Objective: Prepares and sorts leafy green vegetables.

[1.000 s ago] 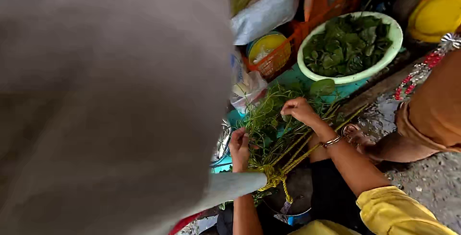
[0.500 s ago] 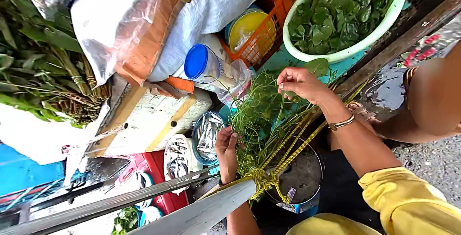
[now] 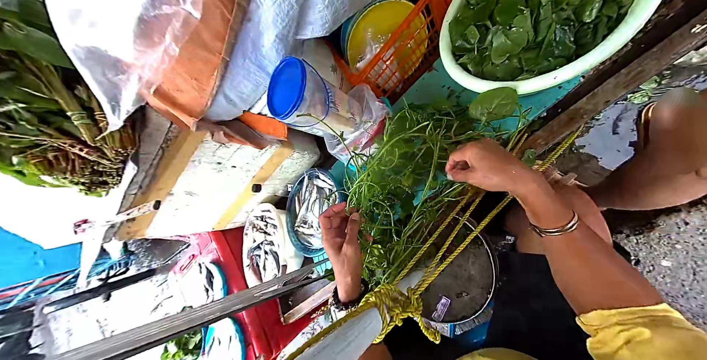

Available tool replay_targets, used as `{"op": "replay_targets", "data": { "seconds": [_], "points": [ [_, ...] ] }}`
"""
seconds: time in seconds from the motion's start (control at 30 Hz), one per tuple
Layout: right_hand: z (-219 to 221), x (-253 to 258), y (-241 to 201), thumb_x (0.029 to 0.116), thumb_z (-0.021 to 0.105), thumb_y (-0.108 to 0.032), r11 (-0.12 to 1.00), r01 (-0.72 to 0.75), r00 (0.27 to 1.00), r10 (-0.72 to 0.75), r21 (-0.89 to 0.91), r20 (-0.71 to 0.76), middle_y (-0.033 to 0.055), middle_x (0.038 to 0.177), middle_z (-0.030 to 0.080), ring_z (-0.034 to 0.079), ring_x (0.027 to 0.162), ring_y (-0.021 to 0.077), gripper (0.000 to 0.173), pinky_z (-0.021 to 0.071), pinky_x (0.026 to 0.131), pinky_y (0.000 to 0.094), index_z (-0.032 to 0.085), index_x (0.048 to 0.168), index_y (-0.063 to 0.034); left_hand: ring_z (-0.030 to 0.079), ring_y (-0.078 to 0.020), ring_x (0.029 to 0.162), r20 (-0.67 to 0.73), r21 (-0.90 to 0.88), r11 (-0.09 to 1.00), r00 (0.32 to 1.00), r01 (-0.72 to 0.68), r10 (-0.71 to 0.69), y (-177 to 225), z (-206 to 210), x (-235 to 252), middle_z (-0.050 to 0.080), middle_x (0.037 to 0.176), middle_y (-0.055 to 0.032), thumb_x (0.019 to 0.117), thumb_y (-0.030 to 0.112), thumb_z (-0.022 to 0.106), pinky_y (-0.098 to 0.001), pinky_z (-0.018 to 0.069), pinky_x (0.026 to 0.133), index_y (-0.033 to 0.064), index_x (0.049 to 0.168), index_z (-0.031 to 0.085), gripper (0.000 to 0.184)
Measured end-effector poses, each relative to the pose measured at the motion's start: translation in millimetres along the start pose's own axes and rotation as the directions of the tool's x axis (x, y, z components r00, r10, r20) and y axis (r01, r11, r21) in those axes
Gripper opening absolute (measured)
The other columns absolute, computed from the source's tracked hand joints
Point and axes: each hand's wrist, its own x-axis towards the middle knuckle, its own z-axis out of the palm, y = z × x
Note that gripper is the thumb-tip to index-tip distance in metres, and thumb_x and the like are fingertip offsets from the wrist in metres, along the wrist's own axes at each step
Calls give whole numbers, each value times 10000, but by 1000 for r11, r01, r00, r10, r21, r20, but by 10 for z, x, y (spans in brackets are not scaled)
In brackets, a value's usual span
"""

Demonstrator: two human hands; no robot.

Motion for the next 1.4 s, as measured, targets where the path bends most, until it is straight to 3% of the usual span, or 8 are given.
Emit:
{"op": "replay_targets", "data": {
  "seconds": [0.1, 0.23, 0.4, 0.5, 0.67, 0.97, 1.13, 1.4],
  "points": [
    [93, 134, 29, 933, 756, -140, 998, -14, 993, 7, 60, 117, 142, 1046, 706, 672, 971, 303, 221, 539, 895, 548, 777, 1145, -79, 703, -117, 773, -13, 54, 997, 999, -46, 47, -48, 17, 16, 682, 1017, -41, 976, -27, 534, -246, 572, 512, 24, 1255, 465, 292],
    [241, 246, 1, 921, 763, -117, 993, 50, 987, -66, 111, 147, 148, 1064, 695, 661, 1002, 314, 187, 529, 901, 562, 795, 1103, -92, 692, -99, 873, -5, 290, 943, 985, -165, 174, -55, 0, 22, 612, 1151, -84, 959, 4, 605, -260, 612, 635, -26, 1302, 462, 373],
    [302, 256, 44, 927, 760, -167, 969, 128, 984, -150, 212, 92, 65, 939, 714, 670, 893, 214, 69, 546, 813, 470, 802, 926, -112, 530, -418, 1208, 166, 763, 515, 889, -390, 427, 66, -9, 45, 570, 1323, -265, 950, 155, 666, -522, 439, 993, 18, 1171, 679, 260],
    [278, 249, 74, 948, 728, -178, 950, 159, 979, -186, 269, 79, 37, 928, 716, 665, 843, 163, 94, 556, 760, 405, 793, 920, -116, 503, -391, 1250, 350, 760, 344, 793, -552, 498, 151, 84, 37, 591, 1326, -188, 981, 84, 577, -515, 366, 1048, 137, 1121, 693, 189],
    [218, 342, -29, 963, 680, -107, 956, 132, 977, -170, 262, 129, 42, 812, 706, 637, 743, 124, 140, 524, 706, 358, 766, 859, -70, 667, -250, 1138, 659, 533, 342, 633, -774, 406, 159, 180, 97, 749, 1114, -80, 946, -46, 476, -431, 476, 1007, 97, 981, 748, 310],
    [273, 290, -109, 933, 587, -75, 865, 80, 996, -90, 495, -4, 3, 567, 524, 466, 494, 87, 308, 364, 462, 235, 578, 626, -99, 628, -328, 1101, 533, 739, 363, 822, -568, 203, 73, 177, 90, 710, 1131, -111, 1010, 264, 547, -524, 459, 939, 69, 1221, 702, 326],
    [244, 278, -172, 962, 559, -54, 709, -11, 995, 77, 705, -62, -48, 565, 554, 320, 385, 7, 296, 234, 364, 166, 639, 685, -123, 607, -323, 1165, 555, 755, 328, 820, -567, 139, 32, 141, 86, 714, 1186, -61, 1012, 231, 521, -555, 423, 963, 129, 1206, 724, 299],
    [28, 170, -83, 970, 576, -73, 719, 11, 997, -62, 695, 49, 15, 712, 690, 426, 398, 19, 200, 331, 352, 157, 666, 791, -87, 592, -335, 1143, 624, 776, 158, 780, -610, -52, 65, 192, 116, 707, 1227, -12, 1008, 219, 587, -551, 430, 885, 206, 1201, 750, 253]
  ]
}}
